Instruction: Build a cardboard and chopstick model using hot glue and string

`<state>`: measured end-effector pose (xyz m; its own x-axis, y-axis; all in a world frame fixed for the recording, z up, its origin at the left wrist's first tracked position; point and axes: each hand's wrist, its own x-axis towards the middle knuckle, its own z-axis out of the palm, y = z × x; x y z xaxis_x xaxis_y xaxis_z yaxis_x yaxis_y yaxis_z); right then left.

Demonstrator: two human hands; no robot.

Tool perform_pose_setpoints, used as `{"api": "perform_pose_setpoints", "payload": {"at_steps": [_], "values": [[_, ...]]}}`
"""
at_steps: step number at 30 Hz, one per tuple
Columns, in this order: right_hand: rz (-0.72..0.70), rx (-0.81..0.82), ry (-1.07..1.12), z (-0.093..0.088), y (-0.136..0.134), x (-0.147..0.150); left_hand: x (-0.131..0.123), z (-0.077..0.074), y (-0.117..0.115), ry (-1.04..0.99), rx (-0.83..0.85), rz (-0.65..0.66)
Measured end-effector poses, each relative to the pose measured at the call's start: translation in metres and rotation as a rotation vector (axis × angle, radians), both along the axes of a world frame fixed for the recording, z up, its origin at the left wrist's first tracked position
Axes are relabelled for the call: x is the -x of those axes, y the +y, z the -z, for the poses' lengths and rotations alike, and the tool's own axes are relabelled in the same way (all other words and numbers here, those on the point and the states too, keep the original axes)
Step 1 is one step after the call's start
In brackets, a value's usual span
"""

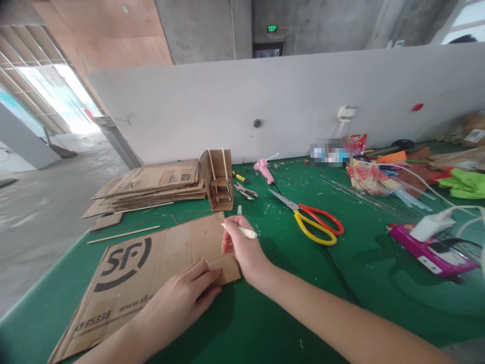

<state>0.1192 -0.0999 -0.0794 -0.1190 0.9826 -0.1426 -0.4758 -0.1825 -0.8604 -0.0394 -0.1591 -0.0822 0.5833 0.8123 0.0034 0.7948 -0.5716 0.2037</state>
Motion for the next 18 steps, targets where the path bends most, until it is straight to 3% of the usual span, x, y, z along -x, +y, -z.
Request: {"api": "perform_pose_setpoints", "payload": {"at_steps": [3,7,11,14,18], "values": [[0.079,-0.043,-0.017,-0.006,0.006,-0.013,0.0,-0.003,0.001,0.004,-0.031,0.026],[0.018,-0.144,-0.127,-0.008,-0.004,-0.023,0.009,-0.027,0.015,0.091,0.017,0.161],[-0.067,-0.438,-0.451,-0.012,-0.023,-0.035,0.015,-0.051,0.05,0.068,0.155,0.342],[-0.214,-0.568,-0.596,-0.021,-0.033,-0.044,0.014,-0.054,0.076,-0.012,0.27,0.461],[-0.498,-0.577,-0.729,-0.024,-0.034,-0.04,0.01,-0.048,0.094,-0.092,0.406,0.547]]}}
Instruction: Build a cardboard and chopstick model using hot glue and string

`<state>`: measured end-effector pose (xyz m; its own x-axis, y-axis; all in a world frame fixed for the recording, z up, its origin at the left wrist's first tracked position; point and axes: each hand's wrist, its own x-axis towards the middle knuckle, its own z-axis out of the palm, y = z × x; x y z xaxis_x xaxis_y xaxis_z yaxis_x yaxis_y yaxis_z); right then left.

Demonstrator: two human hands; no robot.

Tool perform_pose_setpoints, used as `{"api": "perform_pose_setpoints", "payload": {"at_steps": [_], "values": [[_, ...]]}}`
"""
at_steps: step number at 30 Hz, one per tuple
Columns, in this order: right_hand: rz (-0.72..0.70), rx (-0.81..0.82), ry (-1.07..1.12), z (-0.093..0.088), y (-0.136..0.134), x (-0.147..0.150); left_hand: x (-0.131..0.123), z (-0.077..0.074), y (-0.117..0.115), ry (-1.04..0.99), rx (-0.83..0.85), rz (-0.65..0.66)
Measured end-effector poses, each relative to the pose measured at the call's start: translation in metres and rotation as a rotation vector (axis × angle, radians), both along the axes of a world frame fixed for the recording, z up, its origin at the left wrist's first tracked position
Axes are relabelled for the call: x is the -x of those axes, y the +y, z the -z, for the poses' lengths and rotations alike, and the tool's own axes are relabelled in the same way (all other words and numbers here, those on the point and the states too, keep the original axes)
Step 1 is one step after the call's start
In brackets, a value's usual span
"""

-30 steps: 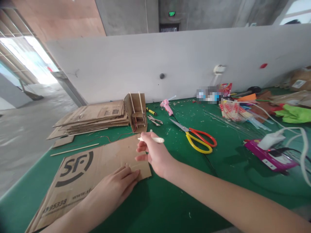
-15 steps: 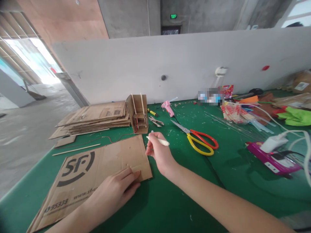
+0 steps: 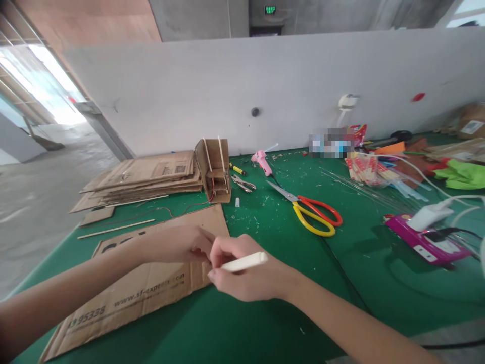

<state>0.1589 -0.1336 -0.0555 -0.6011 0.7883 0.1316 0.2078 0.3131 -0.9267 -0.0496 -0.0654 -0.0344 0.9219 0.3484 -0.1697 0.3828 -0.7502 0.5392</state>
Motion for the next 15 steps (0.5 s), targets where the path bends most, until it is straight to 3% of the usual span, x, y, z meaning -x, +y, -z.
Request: {"api": "perform_pose_setpoints", "payload": {"at_steps": [3,10,13,15], "values": [[-0.085,0.006,-0.058,0.007,0.004,0.013,-0.004,0.003,0.004,-0.006,0.034,0.006],[-0.072,0.044,-0.119,0.019,0.012,0.032,-0.011,-0.003,0.012,0.119,0.03,0.0],[-0.099,0.129,-0.121,0.022,0.014,0.033,0.003,-0.01,0.009,0.132,-0.057,-0.111],[-0.104,0.219,-0.114,0.023,0.017,0.033,0.016,-0.014,-0.008,0.077,-0.196,-0.254]]}}
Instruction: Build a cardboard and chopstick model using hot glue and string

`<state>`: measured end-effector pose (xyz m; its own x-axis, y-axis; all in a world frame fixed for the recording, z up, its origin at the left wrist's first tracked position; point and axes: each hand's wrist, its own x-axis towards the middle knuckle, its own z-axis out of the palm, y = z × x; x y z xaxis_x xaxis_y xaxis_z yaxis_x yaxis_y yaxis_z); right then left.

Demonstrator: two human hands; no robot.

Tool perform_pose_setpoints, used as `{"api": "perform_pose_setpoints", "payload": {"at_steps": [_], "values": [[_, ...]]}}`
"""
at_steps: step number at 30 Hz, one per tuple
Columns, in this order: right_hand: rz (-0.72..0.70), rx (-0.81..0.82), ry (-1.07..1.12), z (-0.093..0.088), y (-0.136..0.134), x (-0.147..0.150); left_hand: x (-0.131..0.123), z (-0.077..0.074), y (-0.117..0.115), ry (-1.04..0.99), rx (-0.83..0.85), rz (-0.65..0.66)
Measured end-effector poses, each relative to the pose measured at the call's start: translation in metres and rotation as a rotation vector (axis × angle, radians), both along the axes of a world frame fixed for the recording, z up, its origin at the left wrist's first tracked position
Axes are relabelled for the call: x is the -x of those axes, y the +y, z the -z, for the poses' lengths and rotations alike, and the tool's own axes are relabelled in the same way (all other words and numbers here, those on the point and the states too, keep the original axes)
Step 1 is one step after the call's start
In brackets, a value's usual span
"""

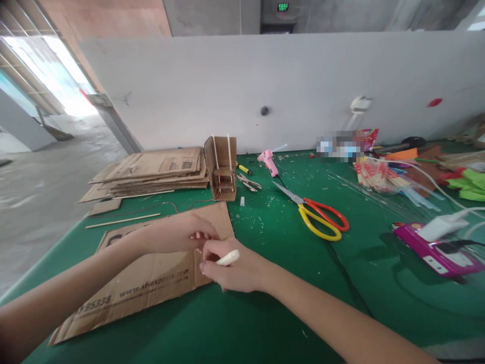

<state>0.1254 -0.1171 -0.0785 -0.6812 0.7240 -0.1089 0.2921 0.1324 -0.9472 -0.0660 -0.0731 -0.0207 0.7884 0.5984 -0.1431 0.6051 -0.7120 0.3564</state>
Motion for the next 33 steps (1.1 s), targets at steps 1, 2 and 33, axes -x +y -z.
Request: {"api": "perform_pose_setpoints", "payload": {"at_steps": [1,2,33], "values": [[0.001,0.05,0.006,0.0,0.002,0.0,0.005,0.0,-0.014,-0.051,-0.134,-0.094],[0.0,0.096,0.014,0.0,0.005,0.001,0.007,0.003,-0.032,-0.083,-0.305,-0.187],[-0.369,-0.33,-0.428,-0.036,0.026,0.027,-0.095,0.076,-0.152,0.289,-0.565,-0.57]]}}
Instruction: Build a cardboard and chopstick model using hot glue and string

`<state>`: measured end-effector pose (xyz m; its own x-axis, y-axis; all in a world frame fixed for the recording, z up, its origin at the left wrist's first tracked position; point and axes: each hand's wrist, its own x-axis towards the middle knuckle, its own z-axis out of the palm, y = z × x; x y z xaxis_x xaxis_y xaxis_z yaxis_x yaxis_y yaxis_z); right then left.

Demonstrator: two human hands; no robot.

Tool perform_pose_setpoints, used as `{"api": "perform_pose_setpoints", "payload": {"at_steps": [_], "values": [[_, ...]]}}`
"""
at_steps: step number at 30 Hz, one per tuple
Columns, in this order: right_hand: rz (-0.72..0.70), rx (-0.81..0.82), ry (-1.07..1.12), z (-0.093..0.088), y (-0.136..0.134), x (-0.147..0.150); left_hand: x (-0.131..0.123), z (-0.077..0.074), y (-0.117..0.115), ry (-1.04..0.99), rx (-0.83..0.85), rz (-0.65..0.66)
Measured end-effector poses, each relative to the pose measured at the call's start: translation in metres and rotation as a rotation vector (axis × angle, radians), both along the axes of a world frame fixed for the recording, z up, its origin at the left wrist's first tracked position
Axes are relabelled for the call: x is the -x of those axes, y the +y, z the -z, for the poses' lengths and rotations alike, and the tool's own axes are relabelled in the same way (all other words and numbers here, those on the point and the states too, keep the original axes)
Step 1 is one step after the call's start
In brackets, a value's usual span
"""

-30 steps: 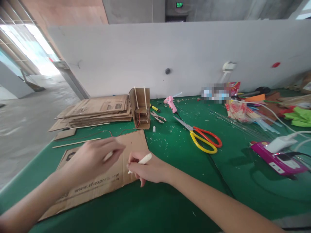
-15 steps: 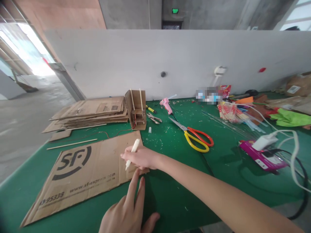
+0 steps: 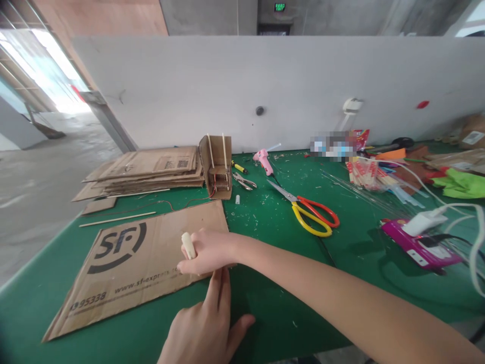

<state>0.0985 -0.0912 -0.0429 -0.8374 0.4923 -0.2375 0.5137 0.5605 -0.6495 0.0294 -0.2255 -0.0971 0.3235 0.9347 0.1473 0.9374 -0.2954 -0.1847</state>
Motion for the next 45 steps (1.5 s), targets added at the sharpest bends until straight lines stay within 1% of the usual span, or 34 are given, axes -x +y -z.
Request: {"api": "perform_pose_setpoints", "payload": {"at_steps": [3,6,9,13,16,20,23,27,32,37,40,42,45], "values": [[-0.032,-0.032,-0.005,0.005,0.003,0.001,-0.002,-0.001,0.001,0.008,-0.008,-0.009],[-0.039,-0.029,-0.023,0.008,0.005,0.002,-0.004,-0.001,0.0,0.009,-0.016,-0.013],[-0.054,-0.026,-0.047,0.009,0.006,0.004,-0.005,-0.002,-0.001,0.011,-0.014,-0.025],[-0.104,-0.066,-0.061,0.01,0.008,0.009,-0.009,-0.004,0.001,0.017,-0.004,-0.049],[-0.11,-0.072,-0.091,0.009,0.009,0.011,-0.014,-0.006,0.006,0.022,0.019,-0.098],[-0.115,-0.037,-0.12,0.006,0.008,0.009,-0.022,-0.005,0.01,0.032,0.069,-0.164],[-0.141,-0.008,-0.13,0.006,0.01,0.009,-0.025,-0.002,0.01,0.038,0.06,-0.188],[-0.168,-0.016,-0.112,0.01,0.018,0.011,-0.024,-0.002,0.008,0.042,0.055,-0.175],[-0.207,0.036,-0.062,0.015,0.024,0.011,-0.023,-0.004,0.009,0.021,0.077,-0.163],[-0.199,0.045,-0.046,0.017,0.024,0.009,-0.022,0.006,0.011,0.011,0.107,-0.163],[-0.221,0.041,-0.055,0.015,0.025,0.011,-0.02,0.01,0.013,0.007,0.137,-0.167],[-0.227,0.014,-0.053,0.013,0.026,0.013,-0.02,0.007,0.015,0.008,0.152,-0.166],[-0.198,-0.008,-0.059,0.009,0.027,0.016,-0.021,-0.004,0.018,0.017,0.188,-0.158]]}}
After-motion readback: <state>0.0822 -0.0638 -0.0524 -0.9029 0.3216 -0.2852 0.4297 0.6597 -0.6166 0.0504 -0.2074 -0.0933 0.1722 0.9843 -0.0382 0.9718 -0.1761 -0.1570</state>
